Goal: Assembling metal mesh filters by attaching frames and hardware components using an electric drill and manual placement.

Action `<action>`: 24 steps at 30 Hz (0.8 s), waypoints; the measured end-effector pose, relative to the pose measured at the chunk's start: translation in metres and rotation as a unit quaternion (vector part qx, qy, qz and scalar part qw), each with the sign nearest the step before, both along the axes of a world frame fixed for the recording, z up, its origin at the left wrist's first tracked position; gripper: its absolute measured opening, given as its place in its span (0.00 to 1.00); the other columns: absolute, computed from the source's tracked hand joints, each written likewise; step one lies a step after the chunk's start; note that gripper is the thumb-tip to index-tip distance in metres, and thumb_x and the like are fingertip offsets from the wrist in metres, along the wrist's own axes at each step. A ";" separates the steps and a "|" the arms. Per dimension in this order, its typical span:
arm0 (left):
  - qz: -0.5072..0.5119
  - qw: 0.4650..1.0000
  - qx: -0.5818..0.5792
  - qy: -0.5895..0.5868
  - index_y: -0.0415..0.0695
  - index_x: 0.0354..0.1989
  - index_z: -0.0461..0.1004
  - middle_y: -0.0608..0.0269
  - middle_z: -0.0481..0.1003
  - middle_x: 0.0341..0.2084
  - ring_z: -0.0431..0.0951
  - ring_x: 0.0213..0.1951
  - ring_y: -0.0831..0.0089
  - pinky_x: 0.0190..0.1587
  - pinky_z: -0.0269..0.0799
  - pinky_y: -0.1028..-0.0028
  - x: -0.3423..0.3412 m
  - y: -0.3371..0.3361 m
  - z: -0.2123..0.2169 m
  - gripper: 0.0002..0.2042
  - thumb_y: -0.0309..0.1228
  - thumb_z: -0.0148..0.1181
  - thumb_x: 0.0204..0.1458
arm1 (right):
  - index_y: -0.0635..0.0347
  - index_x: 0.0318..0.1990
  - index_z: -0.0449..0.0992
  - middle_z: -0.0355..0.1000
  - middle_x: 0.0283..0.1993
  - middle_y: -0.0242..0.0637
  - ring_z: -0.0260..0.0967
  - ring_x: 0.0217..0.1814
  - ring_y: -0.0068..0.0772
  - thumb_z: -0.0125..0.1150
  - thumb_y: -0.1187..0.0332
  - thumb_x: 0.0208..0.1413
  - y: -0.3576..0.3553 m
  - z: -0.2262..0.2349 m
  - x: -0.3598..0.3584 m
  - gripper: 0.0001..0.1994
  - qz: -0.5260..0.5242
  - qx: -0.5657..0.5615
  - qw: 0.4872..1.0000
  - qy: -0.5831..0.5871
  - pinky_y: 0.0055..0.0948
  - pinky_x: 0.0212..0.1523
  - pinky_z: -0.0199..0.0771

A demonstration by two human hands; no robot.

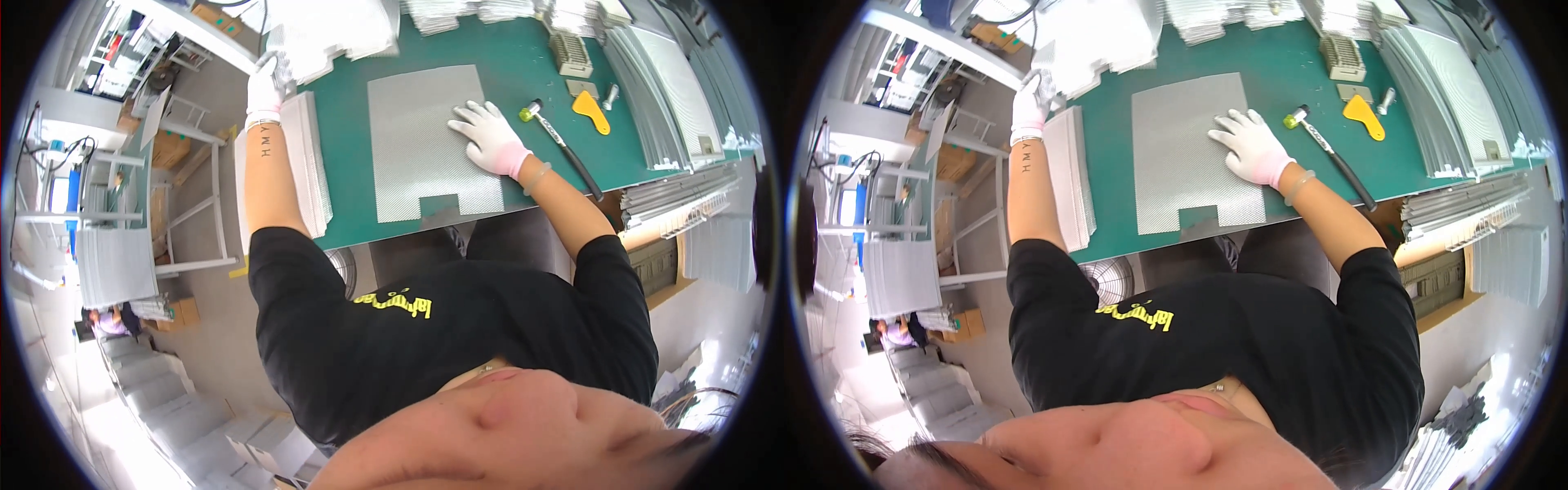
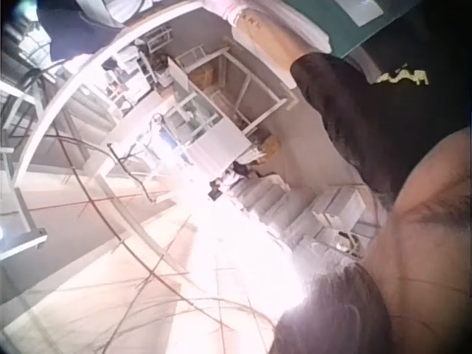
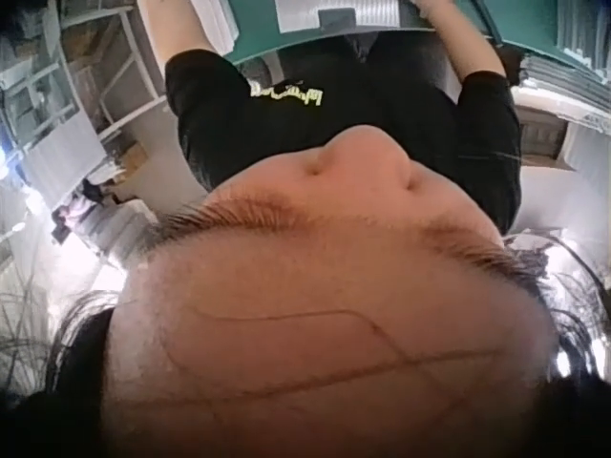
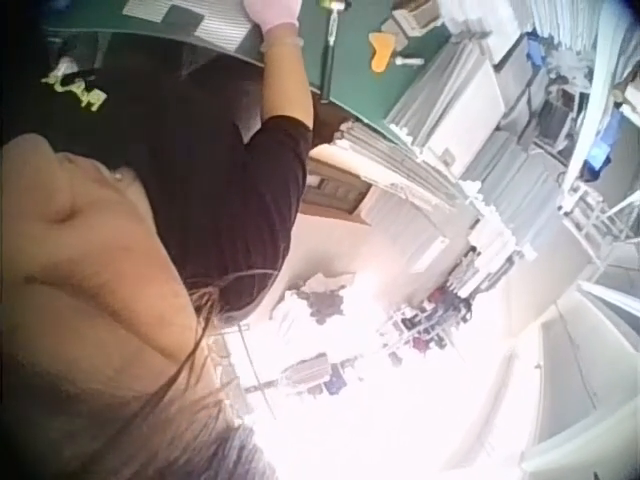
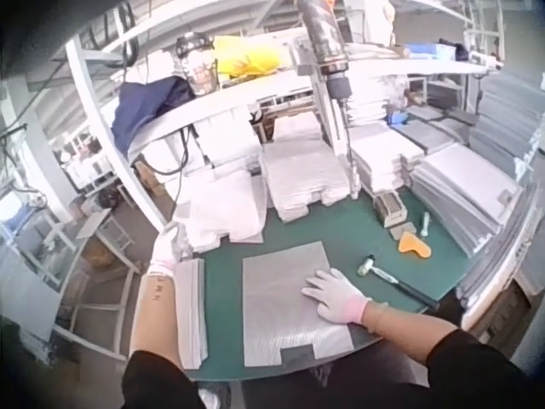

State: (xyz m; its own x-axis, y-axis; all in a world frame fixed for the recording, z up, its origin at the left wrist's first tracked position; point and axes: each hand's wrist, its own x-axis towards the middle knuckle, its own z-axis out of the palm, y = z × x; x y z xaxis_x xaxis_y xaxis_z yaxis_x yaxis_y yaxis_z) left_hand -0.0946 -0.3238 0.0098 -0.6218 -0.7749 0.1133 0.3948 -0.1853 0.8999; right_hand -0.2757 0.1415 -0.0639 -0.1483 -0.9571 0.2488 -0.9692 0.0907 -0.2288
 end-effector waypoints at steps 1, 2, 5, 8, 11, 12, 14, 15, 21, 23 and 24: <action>0.016 0.995 -0.102 -0.009 0.38 0.53 0.70 0.53 0.78 0.43 0.79 0.44 0.60 0.46 0.76 0.64 0.001 0.003 0.000 0.15 0.24 0.56 0.57 | 0.52 0.61 0.72 0.62 0.68 0.45 0.53 0.73 0.50 0.53 0.67 0.49 0.002 -0.002 -0.002 0.27 -0.010 0.000 1.000 0.004 0.53 0.73 0.48; 0.031 0.978 -0.204 -0.018 0.38 0.53 0.69 0.53 0.77 0.43 0.78 0.44 0.58 0.47 0.75 0.61 0.001 0.007 0.003 0.16 0.23 0.55 0.56 | 0.52 0.60 0.72 0.62 0.68 0.45 0.53 0.74 0.50 0.53 0.67 0.49 0.002 -0.003 -0.003 0.27 -0.020 0.000 1.000 0.008 0.53 0.73 0.47; -0.080 0.995 0.067 -0.011 0.38 0.53 0.69 0.53 0.75 0.46 0.76 0.48 0.56 0.51 0.73 0.57 0.000 0.029 0.000 0.16 0.24 0.54 0.56 | 0.52 0.61 0.71 0.62 0.68 0.44 0.52 0.74 0.50 0.53 0.68 0.50 0.002 -0.003 -0.005 0.27 -0.026 0.012 1.000 0.006 0.52 0.74 0.46; -0.205 0.958 0.199 0.035 0.36 0.53 0.70 0.47 0.74 0.49 0.75 0.46 0.53 0.52 0.73 0.57 0.006 0.033 -0.008 0.18 0.28 0.56 0.55 | 0.51 0.62 0.70 0.61 0.69 0.44 0.51 0.75 0.50 0.52 0.68 0.51 0.001 -0.001 -0.001 0.27 -0.029 0.022 0.999 0.014 0.52 0.74 0.44; -0.085 0.979 0.184 -0.017 0.40 0.55 0.69 0.49 0.73 0.52 0.75 0.49 0.58 0.55 0.71 0.60 -0.009 0.044 -0.021 0.18 0.29 0.57 0.57 | 0.51 0.62 0.70 0.61 0.69 0.43 0.51 0.75 0.50 0.52 0.67 0.51 0.000 -0.001 0.001 0.27 -0.023 0.021 0.999 0.016 0.52 0.74 0.44; -0.068 0.990 0.119 -0.040 0.41 0.58 0.67 0.49 0.73 0.53 0.74 0.51 0.62 0.56 0.71 0.61 -0.008 0.043 -0.026 0.19 0.30 0.57 0.58 | 0.51 0.62 0.70 0.60 0.70 0.43 0.51 0.75 0.50 0.52 0.67 0.51 -0.003 0.002 0.002 0.27 -0.020 0.024 0.999 0.019 0.52 0.74 0.44; -0.056 0.995 0.057 -0.067 0.42 0.60 0.65 0.50 0.73 0.54 0.74 0.53 0.66 0.56 0.71 0.62 -0.012 0.052 -0.030 0.20 0.31 0.57 0.60 | 0.51 0.62 0.69 0.60 0.70 0.43 0.51 0.75 0.49 0.52 0.67 0.51 -0.004 0.000 0.002 0.27 -0.022 0.031 0.999 0.020 0.51 0.74 0.44; -0.030 0.998 0.024 -0.047 0.41 0.62 0.64 0.50 0.73 0.54 0.74 0.53 0.67 0.55 0.72 0.63 -0.019 0.065 -0.023 0.22 0.31 0.57 0.60 | 0.51 0.63 0.69 0.60 0.70 0.43 0.51 0.75 0.49 0.52 0.68 0.51 -0.001 -0.004 -0.001 0.27 -0.029 0.029 0.999 0.020 0.52 0.74 0.44; -0.040 0.989 -0.105 0.099 0.36 0.58 0.67 0.55 0.77 0.48 0.78 0.42 0.72 0.47 0.75 0.74 0.024 0.080 0.019 0.18 0.29 0.56 0.62 | 0.47 0.64 0.68 0.59 0.72 0.38 0.49 0.76 0.44 0.50 0.70 0.51 -0.008 -0.004 -0.014 0.28 -0.041 0.073 0.996 0.038 0.57 0.74 0.42; 0.009 0.989 -0.150 0.006 0.37 0.56 0.68 0.56 0.76 0.47 0.77 0.42 0.71 0.49 0.75 0.72 0.033 0.088 0.010 0.16 0.27 0.56 0.61 | 0.46 0.64 0.67 0.57 0.73 0.34 0.47 0.78 0.41 0.49 0.72 0.52 -0.018 -0.004 -0.020 0.28 -0.049 0.082 0.995 0.043 0.57 0.75 0.41; 0.049 0.977 -0.190 -0.083 0.38 0.55 0.68 0.57 0.76 0.47 0.76 0.43 0.71 0.50 0.75 0.69 0.032 0.098 0.005 0.14 0.24 0.55 0.61 | 0.46 0.64 0.67 0.57 0.73 0.34 0.47 0.78 0.41 0.49 0.72 0.52 -0.020 -0.006 -0.023 0.28 -0.049 0.084 0.994 0.041 0.57 0.75 0.41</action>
State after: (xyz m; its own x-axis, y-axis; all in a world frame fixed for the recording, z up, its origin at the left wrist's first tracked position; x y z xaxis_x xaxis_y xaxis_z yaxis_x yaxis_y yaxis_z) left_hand -0.0627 -0.2255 0.0152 -0.5806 -0.7533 0.3089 0.2377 0.2060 0.9492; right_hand -0.2988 0.1210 -0.0700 -0.2279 -0.9684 0.1017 -0.9689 0.2151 -0.1226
